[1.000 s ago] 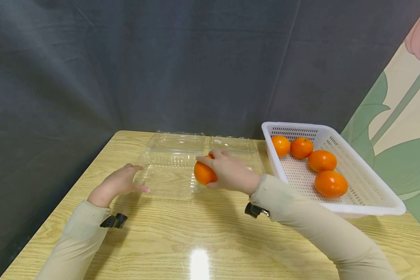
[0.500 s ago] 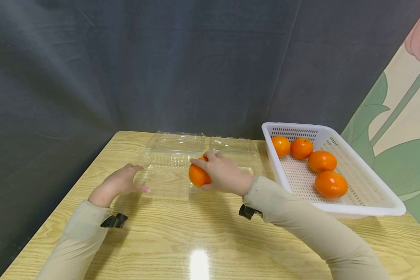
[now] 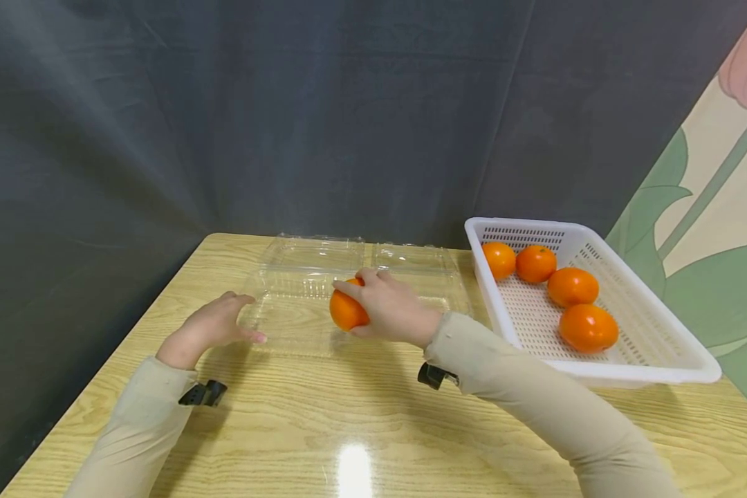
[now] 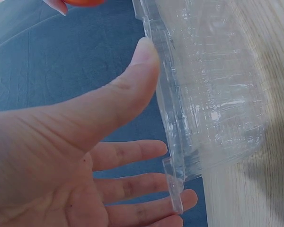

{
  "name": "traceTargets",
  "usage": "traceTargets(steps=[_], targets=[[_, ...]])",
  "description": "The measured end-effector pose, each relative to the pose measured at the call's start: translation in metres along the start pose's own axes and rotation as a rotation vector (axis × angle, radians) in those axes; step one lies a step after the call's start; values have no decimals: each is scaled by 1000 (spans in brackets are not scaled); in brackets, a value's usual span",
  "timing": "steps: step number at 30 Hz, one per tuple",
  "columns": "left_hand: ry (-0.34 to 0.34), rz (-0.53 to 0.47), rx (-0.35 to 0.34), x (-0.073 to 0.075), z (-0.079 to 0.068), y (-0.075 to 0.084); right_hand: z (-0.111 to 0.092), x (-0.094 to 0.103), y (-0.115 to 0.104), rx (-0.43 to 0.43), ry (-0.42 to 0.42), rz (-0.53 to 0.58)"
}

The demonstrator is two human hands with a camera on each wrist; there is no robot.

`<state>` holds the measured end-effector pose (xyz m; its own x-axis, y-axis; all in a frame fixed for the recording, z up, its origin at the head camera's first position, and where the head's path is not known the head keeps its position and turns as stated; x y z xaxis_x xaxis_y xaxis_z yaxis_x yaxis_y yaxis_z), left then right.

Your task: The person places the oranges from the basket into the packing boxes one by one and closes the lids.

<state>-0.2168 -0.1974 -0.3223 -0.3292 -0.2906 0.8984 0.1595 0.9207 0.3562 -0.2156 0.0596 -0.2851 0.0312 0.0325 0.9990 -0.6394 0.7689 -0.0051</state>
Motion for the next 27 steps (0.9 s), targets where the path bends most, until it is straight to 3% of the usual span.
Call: traceTargets(steps=[27], targets=[[3,22,-15,0,1,-1,16,-7,-12,0,-41,52]])
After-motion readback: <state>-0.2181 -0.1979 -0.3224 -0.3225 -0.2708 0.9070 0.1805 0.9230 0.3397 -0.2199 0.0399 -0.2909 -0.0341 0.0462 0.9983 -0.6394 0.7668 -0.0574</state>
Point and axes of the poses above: each hand's wrist, its own z-axis towards the middle knuckle, its own x-axis out of the back of the hand, y = z × x, the point moved 2 cm from there along z, towards the middle knuckle, and after that the axes turned 4 degrees about -y, right-handed, at the moved point
